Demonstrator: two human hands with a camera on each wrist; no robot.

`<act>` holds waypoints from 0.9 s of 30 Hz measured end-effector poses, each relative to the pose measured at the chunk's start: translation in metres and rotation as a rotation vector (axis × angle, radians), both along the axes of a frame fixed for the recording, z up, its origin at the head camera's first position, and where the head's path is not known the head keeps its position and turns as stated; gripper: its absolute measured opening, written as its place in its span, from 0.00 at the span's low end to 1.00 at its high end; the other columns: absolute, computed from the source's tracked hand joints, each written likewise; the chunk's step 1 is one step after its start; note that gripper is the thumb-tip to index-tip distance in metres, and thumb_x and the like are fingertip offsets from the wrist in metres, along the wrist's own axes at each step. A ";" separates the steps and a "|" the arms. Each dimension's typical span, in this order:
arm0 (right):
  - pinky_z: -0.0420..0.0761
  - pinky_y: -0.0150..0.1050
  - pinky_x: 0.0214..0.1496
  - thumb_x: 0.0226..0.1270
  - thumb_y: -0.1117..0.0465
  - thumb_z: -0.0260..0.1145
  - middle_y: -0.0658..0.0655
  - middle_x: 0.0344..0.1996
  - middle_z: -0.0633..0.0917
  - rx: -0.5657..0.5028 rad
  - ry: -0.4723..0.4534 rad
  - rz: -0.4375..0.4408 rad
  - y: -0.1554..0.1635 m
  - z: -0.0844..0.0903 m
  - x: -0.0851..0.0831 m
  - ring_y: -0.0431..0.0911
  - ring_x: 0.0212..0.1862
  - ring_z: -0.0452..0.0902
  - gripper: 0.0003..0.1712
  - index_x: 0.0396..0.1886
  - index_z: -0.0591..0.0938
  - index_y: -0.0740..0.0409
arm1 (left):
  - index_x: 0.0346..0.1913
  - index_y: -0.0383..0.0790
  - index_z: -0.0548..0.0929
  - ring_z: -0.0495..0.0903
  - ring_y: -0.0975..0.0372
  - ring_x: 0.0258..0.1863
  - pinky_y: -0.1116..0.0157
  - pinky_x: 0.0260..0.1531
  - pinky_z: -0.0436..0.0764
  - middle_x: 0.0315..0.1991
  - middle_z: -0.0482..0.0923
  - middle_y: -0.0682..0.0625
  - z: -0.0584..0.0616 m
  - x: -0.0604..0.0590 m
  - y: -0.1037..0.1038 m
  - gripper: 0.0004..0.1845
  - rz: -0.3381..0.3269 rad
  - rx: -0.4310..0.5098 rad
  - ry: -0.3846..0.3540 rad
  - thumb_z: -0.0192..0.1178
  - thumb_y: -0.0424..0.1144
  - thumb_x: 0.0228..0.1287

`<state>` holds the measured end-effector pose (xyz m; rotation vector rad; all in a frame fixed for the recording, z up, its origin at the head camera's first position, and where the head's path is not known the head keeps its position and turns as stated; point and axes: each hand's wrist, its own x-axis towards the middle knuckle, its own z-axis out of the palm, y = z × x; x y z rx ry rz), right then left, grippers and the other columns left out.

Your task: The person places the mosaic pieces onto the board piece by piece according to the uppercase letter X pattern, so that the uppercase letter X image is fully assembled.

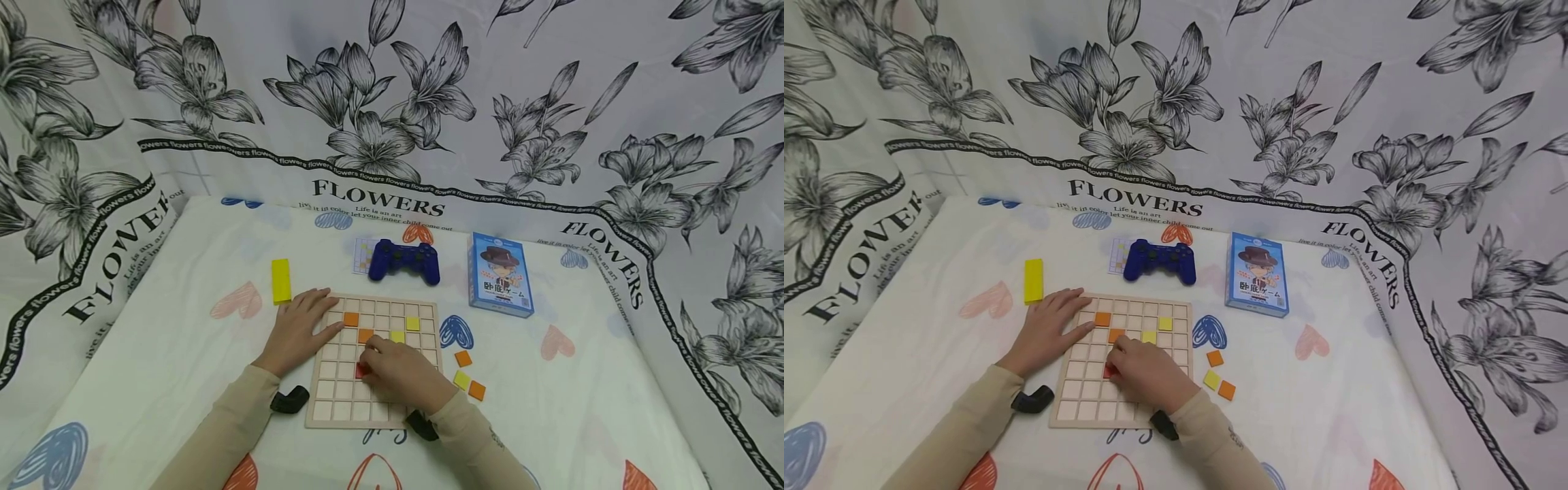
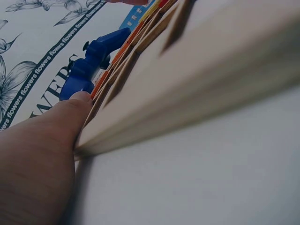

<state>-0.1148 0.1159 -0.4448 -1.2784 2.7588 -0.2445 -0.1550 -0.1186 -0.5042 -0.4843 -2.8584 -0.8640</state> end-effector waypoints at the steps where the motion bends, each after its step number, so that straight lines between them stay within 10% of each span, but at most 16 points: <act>1: 0.77 0.26 0.42 0.66 0.53 0.65 0.45 0.41 0.78 0.000 0.002 -0.010 0.002 0.001 0.000 0.35 0.34 0.73 0.09 0.44 0.82 0.48 | 0.65 0.49 0.73 0.58 0.51 0.70 0.47 0.59 0.59 0.69 0.64 0.48 0.000 0.000 0.000 0.31 0.000 0.001 0.002 0.55 0.61 0.64; 27: 0.81 0.37 0.46 0.57 0.62 0.72 0.48 0.38 0.80 0.095 -0.039 -0.465 0.125 0.004 -0.004 0.39 0.37 0.77 0.13 0.43 0.83 0.52 | 0.65 0.49 0.72 0.58 0.50 0.70 0.47 0.59 0.59 0.70 0.64 0.48 -0.003 -0.001 -0.001 0.31 -0.008 0.004 0.000 0.55 0.62 0.64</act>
